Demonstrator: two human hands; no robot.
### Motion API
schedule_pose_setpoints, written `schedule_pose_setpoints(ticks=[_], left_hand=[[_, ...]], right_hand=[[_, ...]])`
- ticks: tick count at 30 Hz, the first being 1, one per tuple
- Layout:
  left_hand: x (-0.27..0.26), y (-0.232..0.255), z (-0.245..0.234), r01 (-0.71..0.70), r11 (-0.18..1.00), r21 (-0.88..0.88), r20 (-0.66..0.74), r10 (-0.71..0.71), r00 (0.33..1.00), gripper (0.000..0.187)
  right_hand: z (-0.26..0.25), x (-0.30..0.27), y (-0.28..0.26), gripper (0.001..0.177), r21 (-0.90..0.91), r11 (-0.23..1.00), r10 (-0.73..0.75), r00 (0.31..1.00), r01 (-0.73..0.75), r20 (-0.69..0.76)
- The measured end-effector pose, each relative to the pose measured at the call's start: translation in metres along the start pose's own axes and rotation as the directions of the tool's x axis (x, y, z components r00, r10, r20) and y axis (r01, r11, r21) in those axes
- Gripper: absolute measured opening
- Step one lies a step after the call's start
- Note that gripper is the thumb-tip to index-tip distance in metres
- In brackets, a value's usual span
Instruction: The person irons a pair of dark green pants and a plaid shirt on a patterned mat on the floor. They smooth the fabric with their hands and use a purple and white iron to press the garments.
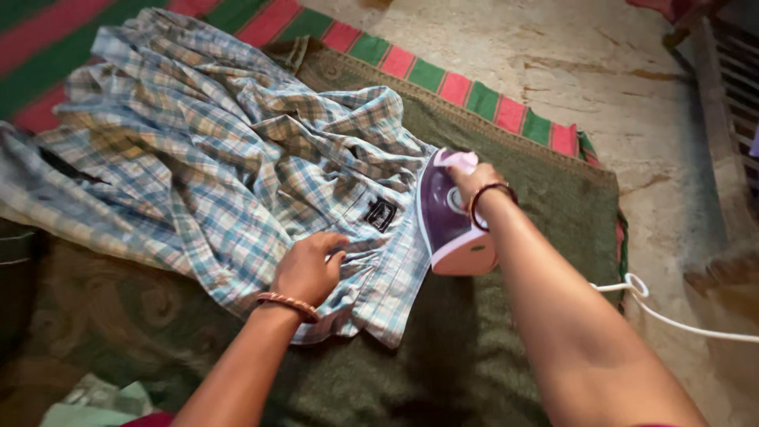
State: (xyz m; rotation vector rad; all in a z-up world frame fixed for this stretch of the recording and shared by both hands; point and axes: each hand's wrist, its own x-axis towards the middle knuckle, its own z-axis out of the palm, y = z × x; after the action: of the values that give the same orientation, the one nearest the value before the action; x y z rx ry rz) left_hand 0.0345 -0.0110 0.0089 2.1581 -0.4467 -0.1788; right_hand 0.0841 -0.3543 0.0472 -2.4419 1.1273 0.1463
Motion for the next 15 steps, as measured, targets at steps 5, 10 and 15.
schedule_pose_setpoints(ticks=[5, 10, 15], left_hand=[[-0.004, -0.014, 0.002, -0.041, 0.998, 0.043, 0.015, 0.040, 0.999, 0.025], [-0.009, -0.038, 0.008, 0.002, 0.925, 0.380, 0.319, -0.134, 0.938, 0.048], [-0.010, -0.062, 0.018, -0.146, 0.853, 0.501, 0.409, -0.085, 0.908, 0.064]], right_hand=[[0.016, -0.063, 0.015, 0.063, 0.030, 0.998, -0.057, 0.995, 0.055, 0.076], [0.027, -0.127, 0.027, 0.059, 0.002, 0.964, -0.265, 0.964, 0.265, 0.002], [0.021, -0.183, 0.036, 0.059, -0.020, 0.916, -0.388, 0.900, 0.400, 0.198]])
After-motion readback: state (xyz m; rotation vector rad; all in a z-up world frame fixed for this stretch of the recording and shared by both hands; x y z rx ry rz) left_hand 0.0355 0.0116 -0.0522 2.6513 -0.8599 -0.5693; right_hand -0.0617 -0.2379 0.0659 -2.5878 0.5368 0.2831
